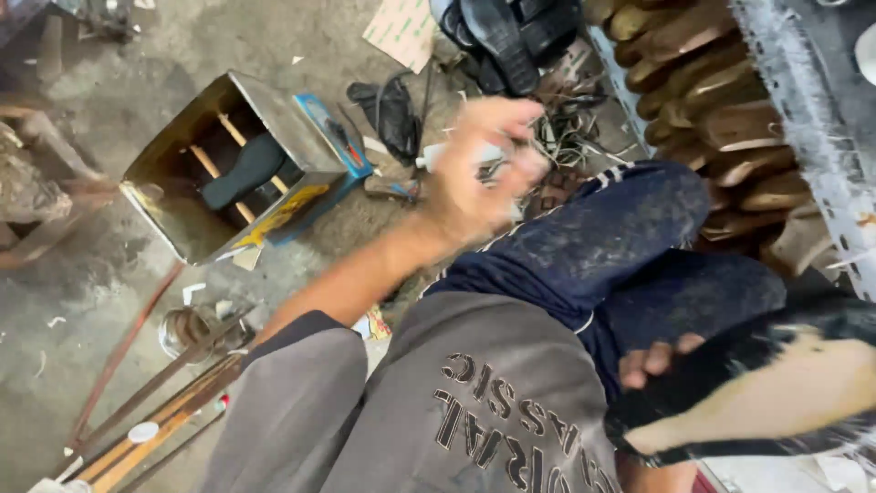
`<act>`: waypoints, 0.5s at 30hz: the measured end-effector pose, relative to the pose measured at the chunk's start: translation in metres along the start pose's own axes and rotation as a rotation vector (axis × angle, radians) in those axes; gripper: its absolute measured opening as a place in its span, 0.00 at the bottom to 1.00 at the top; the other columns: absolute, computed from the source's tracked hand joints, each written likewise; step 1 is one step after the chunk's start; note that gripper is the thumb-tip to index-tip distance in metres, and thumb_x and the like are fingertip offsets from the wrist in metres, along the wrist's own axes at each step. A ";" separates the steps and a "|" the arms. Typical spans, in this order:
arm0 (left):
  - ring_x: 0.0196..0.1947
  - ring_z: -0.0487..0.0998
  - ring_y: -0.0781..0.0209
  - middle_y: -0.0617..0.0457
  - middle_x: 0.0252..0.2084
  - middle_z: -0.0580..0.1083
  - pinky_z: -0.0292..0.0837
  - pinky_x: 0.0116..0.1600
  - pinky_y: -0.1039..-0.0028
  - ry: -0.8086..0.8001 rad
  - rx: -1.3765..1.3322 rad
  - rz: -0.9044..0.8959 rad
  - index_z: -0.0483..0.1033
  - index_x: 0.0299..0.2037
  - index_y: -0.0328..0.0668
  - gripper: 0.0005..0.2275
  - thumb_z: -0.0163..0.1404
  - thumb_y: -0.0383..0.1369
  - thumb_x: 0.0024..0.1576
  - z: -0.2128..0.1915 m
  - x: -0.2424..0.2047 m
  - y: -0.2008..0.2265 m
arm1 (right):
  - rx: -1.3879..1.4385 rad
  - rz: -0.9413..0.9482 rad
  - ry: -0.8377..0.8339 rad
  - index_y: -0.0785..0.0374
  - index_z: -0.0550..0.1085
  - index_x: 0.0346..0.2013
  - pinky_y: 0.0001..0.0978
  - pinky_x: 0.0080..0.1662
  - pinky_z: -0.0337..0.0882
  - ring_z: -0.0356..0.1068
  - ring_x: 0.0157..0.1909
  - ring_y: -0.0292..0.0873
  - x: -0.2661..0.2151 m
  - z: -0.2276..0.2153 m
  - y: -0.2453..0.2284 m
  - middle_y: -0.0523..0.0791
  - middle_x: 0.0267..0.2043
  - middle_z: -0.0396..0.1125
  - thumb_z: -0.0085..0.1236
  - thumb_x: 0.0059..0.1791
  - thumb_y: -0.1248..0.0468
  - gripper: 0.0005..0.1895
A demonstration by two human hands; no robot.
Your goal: Lasting a leather shoe by pulling the upper over a wooden last and securing it with tools.
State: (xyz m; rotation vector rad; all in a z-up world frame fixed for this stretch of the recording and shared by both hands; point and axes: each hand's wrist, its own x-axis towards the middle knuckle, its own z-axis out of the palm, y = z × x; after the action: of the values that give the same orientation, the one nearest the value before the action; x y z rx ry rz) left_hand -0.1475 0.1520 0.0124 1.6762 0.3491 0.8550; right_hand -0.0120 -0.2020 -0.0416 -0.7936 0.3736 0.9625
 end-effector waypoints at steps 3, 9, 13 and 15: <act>0.36 0.73 0.56 0.48 0.39 0.73 0.72 0.43 0.69 0.557 0.689 0.255 0.74 0.42 0.38 0.06 0.48 0.32 0.64 -0.167 -0.037 -0.072 | 0.137 0.078 -0.765 0.60 0.70 0.63 0.47 0.45 0.64 0.67 0.41 0.55 0.000 -0.027 -0.009 0.55 0.48 0.71 0.39 0.65 0.53 0.19; 0.61 0.62 0.36 0.39 0.61 0.66 0.64 0.58 0.45 0.258 1.403 -0.546 0.65 0.64 0.38 0.29 0.64 0.33 0.55 -0.379 -0.212 -0.218 | 0.272 0.024 -0.854 0.62 0.72 0.71 0.44 0.45 0.70 0.76 0.45 0.55 -0.018 -0.032 -0.007 0.56 0.55 0.76 0.37 0.68 0.50 0.26; 0.72 0.44 0.34 0.39 0.74 0.48 0.37 0.73 0.42 -0.084 1.442 -1.070 0.37 0.76 0.37 0.51 0.64 0.26 0.47 -0.381 -0.216 -0.221 | 0.244 -0.089 -0.660 0.60 0.76 0.66 0.37 0.44 0.69 0.74 0.42 0.49 -0.040 -0.044 0.017 0.51 0.52 0.76 0.44 0.66 0.51 0.22; 0.77 0.34 0.38 0.44 0.80 0.38 0.45 0.74 0.43 -0.233 1.373 -1.244 0.28 0.77 0.43 0.52 0.61 0.22 0.52 -0.384 -0.230 -0.233 | 0.291 -0.203 -0.677 0.59 0.75 0.66 0.40 0.43 0.69 0.73 0.41 0.49 -0.050 -0.043 0.036 0.52 0.52 0.76 0.44 0.64 0.54 0.21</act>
State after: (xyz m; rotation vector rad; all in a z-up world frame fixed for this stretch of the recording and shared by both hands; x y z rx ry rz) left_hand -0.5245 0.3486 -0.2590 2.1010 1.8307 -0.7289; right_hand -0.0670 -0.2513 -0.0551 -0.2050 -0.1541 0.9013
